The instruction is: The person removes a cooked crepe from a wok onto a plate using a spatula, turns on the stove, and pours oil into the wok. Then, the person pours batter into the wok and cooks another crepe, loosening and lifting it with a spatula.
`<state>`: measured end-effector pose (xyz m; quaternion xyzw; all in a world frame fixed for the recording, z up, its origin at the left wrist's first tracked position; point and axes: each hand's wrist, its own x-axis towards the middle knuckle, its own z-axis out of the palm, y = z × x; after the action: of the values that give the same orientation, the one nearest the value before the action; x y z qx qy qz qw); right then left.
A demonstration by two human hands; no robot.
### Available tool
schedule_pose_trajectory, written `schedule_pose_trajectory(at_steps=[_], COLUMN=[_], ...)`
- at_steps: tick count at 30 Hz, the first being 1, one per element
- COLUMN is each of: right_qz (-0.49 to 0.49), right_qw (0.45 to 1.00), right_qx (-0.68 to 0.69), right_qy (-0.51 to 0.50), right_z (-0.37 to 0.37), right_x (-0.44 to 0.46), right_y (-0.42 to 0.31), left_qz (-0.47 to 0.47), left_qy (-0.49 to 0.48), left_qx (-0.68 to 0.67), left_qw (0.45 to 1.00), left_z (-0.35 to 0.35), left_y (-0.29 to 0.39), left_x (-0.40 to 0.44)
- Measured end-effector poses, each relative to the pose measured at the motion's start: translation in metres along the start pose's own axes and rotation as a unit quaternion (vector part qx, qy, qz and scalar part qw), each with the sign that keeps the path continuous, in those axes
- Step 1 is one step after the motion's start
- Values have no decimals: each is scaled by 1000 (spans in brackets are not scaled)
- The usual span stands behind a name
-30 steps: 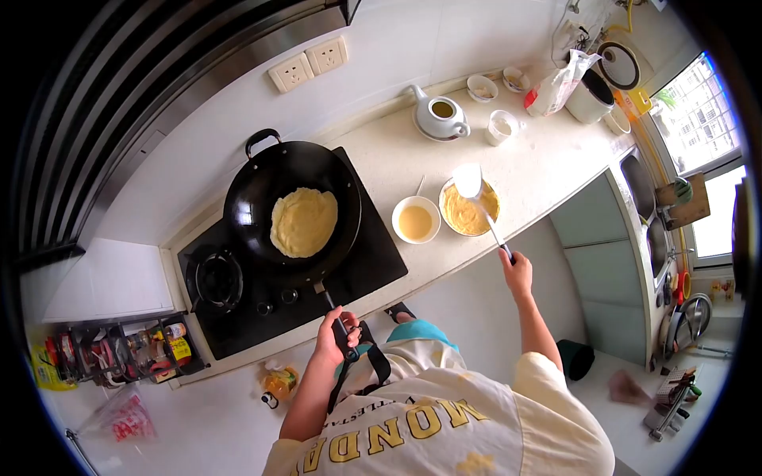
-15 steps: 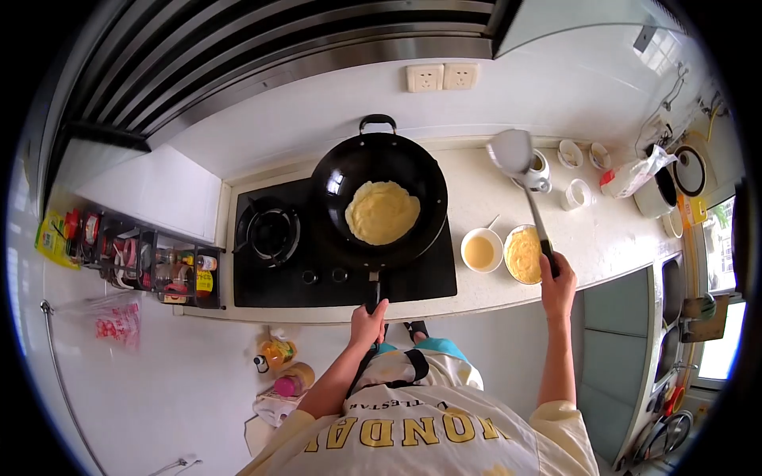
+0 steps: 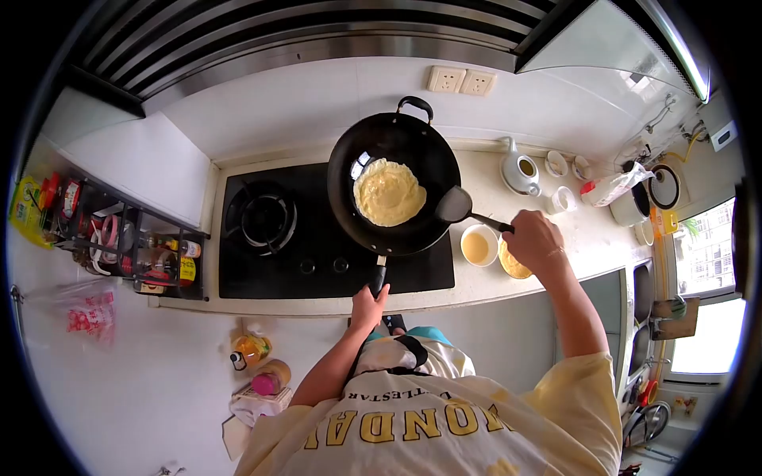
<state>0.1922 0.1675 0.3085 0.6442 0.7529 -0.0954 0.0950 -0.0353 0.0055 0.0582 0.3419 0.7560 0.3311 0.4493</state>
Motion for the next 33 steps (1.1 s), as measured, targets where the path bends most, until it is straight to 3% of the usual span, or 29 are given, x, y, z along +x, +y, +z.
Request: schedule_pose_trajectory(at_steps=[10, 33], right_qz=[-17, -15], right_qw=[995, 992], right_qx=[-49, -122], right_qy=[-79, -35], right_z=[10, 19], right_x=[40, 68], right_y=[-66, -73], left_qz=[7, 17], left_qy=[41, 33], left_qx=[19, -12], left_qw=[999, 999], left_z=[16, 9], left_y=[-21, -17], left_x=[19, 19])
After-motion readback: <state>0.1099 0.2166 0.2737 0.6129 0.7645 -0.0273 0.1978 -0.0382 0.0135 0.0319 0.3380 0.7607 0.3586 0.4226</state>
